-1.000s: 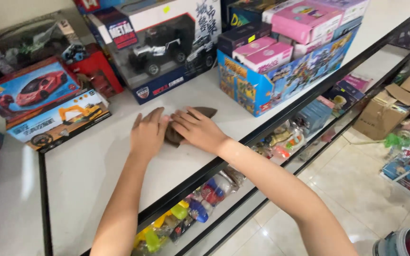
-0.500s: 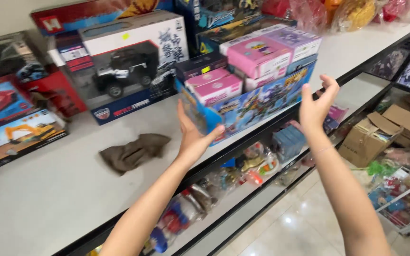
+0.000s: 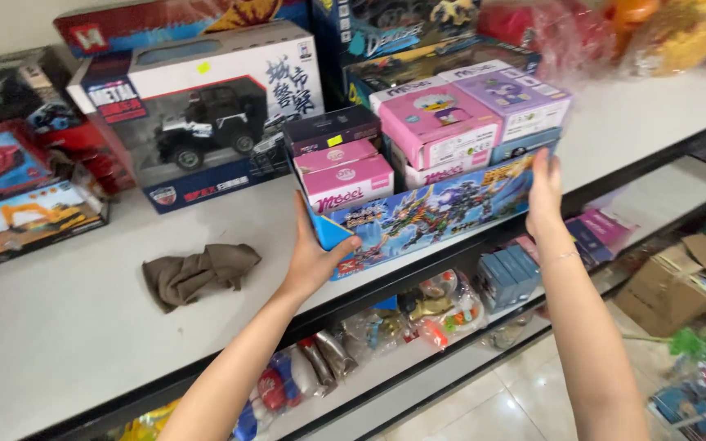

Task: Cleaning and organizing toy boxes on the shelves in a toy store.

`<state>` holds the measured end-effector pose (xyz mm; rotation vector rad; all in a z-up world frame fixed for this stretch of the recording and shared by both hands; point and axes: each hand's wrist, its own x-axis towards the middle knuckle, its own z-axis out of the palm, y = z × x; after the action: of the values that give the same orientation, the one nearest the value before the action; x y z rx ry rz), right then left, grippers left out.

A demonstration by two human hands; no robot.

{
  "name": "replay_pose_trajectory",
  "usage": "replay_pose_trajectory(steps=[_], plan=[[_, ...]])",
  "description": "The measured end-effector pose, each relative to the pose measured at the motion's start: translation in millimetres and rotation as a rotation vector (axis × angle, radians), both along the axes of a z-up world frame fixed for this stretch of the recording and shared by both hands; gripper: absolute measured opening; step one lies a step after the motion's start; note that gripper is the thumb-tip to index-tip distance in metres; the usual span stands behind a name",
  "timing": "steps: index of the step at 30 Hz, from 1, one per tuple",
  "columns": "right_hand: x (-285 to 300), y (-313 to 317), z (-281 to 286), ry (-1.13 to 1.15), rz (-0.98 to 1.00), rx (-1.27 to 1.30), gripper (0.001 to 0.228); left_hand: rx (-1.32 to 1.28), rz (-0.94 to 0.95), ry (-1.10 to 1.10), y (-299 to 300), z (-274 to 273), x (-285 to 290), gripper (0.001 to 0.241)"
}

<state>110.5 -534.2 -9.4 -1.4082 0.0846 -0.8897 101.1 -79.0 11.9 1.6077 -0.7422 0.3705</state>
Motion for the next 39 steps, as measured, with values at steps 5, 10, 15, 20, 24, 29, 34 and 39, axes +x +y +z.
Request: replay_pose_trajectory(steps=[5, 10, 15, 20, 24, 29, 34, 39], plan=[[0, 20, 1, -0.043, -0.013, 0.086, 0.080, 0.237, 0.116, -0.019, 21, 2, -11, 0.126], [-24, 65, 21, -0.035, -0.026, 0.011, 0.077, 0.256, 0.048, 0.137, 62, 13, -17, 0.127], [-11, 61, 4, -0.094, -0.356, -0.195, 0.050, 0.973, 0.651, -0.646, 137, 32, -24, 0.114], [-96, 241, 73, -0.636, -0.420, -0.255, 0.026, 1.309, 0.507, 0.074, 209, 24, -26, 0.062], [-136, 413, 86, -0.597, 0.007, -0.498, 0.016, 1.106, 0.605, -0.290, 263, -6, -17, 0.033], [-84, 587, 32, -0.224, 0.465, -0.326, 0.043, 0.716, 0.683, -0.051, 316, 27, -48, 0.031], [-85, 707, 50, 0.242, 0.822, 0.146, 0.065, 0.354, 0.666, 0.013, 357, 8, -23, 0.054], [-49, 725, 21, 0.022, 0.989, 0.529, 0.057, 0.139, 0.526, -0.009, 358, -29, 12, 0.072]])
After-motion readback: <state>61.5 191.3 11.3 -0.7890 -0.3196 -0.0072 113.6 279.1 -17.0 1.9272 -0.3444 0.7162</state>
